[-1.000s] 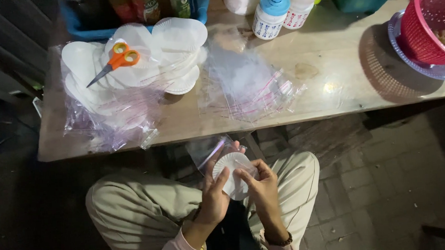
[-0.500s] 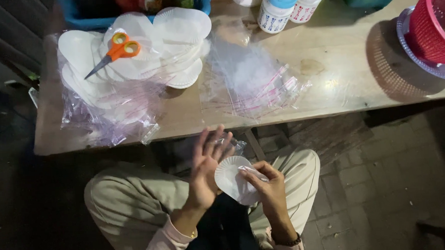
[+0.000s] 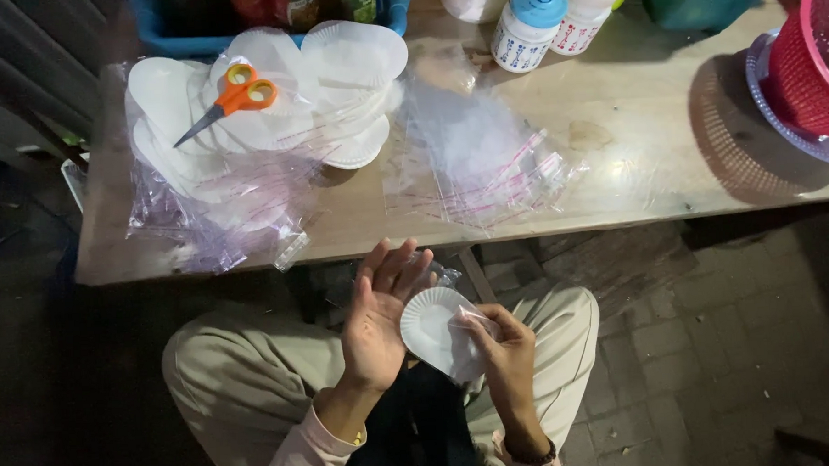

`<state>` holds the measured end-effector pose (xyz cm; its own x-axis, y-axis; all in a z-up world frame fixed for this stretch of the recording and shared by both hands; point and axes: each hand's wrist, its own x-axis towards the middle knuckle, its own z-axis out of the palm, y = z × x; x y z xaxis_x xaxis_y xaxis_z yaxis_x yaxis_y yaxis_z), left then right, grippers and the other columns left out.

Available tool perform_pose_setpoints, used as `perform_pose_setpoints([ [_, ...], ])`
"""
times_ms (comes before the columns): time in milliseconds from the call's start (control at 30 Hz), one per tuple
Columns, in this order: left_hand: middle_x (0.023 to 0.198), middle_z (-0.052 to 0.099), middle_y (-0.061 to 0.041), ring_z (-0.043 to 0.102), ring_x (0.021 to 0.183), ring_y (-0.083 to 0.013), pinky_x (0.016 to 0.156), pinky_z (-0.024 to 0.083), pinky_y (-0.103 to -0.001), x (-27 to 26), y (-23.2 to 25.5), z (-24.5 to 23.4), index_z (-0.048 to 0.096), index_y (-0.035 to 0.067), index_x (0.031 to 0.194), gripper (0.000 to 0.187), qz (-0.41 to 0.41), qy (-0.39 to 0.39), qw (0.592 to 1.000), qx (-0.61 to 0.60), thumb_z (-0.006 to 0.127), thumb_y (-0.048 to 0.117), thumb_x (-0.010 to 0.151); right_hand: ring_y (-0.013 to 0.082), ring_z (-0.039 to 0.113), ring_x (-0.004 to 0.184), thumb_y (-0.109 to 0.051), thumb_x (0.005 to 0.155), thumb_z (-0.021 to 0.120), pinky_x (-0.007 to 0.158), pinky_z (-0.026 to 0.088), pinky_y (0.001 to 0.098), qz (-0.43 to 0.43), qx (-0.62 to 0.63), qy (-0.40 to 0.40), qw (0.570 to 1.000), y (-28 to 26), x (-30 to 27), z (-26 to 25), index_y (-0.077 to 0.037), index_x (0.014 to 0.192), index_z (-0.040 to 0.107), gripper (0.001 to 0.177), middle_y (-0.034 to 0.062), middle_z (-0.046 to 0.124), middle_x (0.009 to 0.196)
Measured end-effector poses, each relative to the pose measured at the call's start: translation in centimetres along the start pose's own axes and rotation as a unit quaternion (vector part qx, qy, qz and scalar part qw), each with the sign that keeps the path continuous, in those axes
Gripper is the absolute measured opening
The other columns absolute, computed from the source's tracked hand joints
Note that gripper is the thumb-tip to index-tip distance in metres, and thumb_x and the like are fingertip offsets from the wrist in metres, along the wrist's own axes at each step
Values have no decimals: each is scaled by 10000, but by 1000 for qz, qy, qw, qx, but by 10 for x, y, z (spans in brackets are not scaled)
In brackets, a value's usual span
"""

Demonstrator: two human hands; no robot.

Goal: A person sitting on the floor separates thin white paper liners and places them into small plastic bags on a low wooden table.

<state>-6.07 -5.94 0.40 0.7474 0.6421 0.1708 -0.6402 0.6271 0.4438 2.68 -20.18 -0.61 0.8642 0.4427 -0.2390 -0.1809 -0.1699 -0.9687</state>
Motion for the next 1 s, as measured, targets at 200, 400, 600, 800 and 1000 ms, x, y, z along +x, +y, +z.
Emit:
perform_pose_setpoints([
  [200, 1565, 492, -169, 490, 1434, -371, 1198, 391, -530, -2, -4, 4, 442, 103, 1534, 472, 7, -2, 1000, 6, 406, 341, 1128, 87, 568, 756, -192, 787, 877, 625, 418, 224, -56, 10, 49, 997, 8, 1, 5, -105, 663, 665, 260, -8, 637, 704],
  [400, 1560, 485, -189, 495, 1421, -382, 1186, 403, -531, -1, -4, 8, 451, 100, 1522, 468, 8, 5, 1000, -19, 439, 339, 1119, 81, 509, 720, -176, 762, 876, 564, 409, 237, -42, 4, 35, 998, 5, 6, 1, -131, 739, 590, 290, -29, 602, 856],
  [600, 1536, 514, -167, 490, 1420, -367, 1170, 417, -528, 4, -1, 9, 474, 107, 1503, 453, -9, 48, 996, -72, 462, 316, 1101, 172, 640, 882, -235, 773, 825, 663, 500, 268, 35, 1, -71, 997, 1, 1, -19, -64, 1119, 775, 388, 51, 714, 1048],
  [800, 1555, 494, -157, 482, 1430, -342, 1193, 377, -527, -1, -9, 15, 470, 105, 1502, 449, -20, 33, 995, -87, 470, 312, 1103, 111, 523, 596, -134, 764, 883, 524, 391, 252, 48, 15, -15, 999, 7, -1, -12, -78, 784, 669, 221, 7, 611, 691],
  [1000, 1569, 481, -170, 475, 1440, -348, 1198, 376, -520, -6, -7, 20, 442, 110, 1525, 471, 7, 0, 1000, 3, 454, 338, 1113, 107, 524, 607, -144, 741, 842, 476, 382, 240, 32, 62, 10, 998, 8, 1, -6, -119, 775, 610, 236, 7, 602, 729],
])
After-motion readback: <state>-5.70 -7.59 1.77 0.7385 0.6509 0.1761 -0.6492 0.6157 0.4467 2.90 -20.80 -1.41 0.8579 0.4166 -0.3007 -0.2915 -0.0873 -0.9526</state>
